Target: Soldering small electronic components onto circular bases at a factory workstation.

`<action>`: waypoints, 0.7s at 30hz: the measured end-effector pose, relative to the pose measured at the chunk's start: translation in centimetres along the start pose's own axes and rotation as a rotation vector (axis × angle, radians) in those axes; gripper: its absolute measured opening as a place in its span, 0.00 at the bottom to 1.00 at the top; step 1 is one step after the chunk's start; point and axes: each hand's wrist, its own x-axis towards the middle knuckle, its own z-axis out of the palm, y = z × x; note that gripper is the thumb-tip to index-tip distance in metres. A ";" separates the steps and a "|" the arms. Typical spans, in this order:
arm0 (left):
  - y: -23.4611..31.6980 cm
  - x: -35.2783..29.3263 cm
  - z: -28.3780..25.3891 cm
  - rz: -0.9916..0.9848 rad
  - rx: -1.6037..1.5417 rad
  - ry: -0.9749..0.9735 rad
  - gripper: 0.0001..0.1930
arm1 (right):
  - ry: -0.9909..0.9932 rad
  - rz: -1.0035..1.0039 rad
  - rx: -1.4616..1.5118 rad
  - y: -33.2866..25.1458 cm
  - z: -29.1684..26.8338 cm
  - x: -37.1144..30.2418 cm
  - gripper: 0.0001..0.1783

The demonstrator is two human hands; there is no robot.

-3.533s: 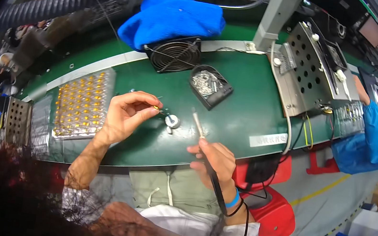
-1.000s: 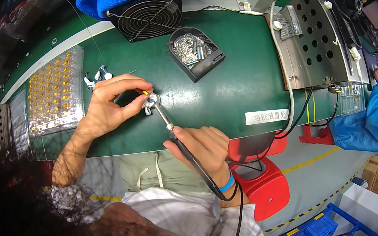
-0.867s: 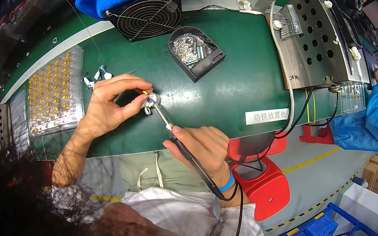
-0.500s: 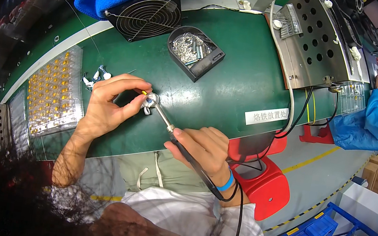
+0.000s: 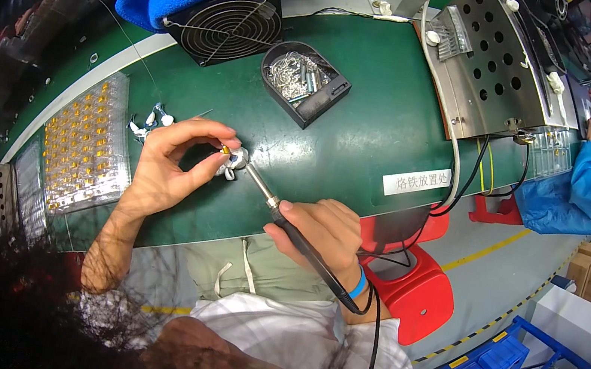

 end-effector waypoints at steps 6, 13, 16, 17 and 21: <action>-0.3 -0.1 -0.3 0.002 -0.063 -0.032 0.18 | -0.014 0.011 0.021 0.0 0.0 0.1 0.21; -0.2 -0.1 -0.2 -0.030 -0.131 -0.034 0.17 | -0.015 0.039 0.036 0.0 -0.3 0.1 0.21; -0.2 -0.2 -0.4 -0.029 -0.054 -0.053 0.17 | -0.012 0.024 0.033 0.0 -0.1 0.2 0.21; -0.2 -0.2 -0.4 -0.028 -0.054 -0.054 0.17 | -0.012 0.025 0.032 0.0 -0.1 0.2 0.21; -0.2 -0.2 -0.5 -0.028 -0.095 -0.065 0.17 | -0.050 0.017 0.038 0.0 0.0 0.5 0.22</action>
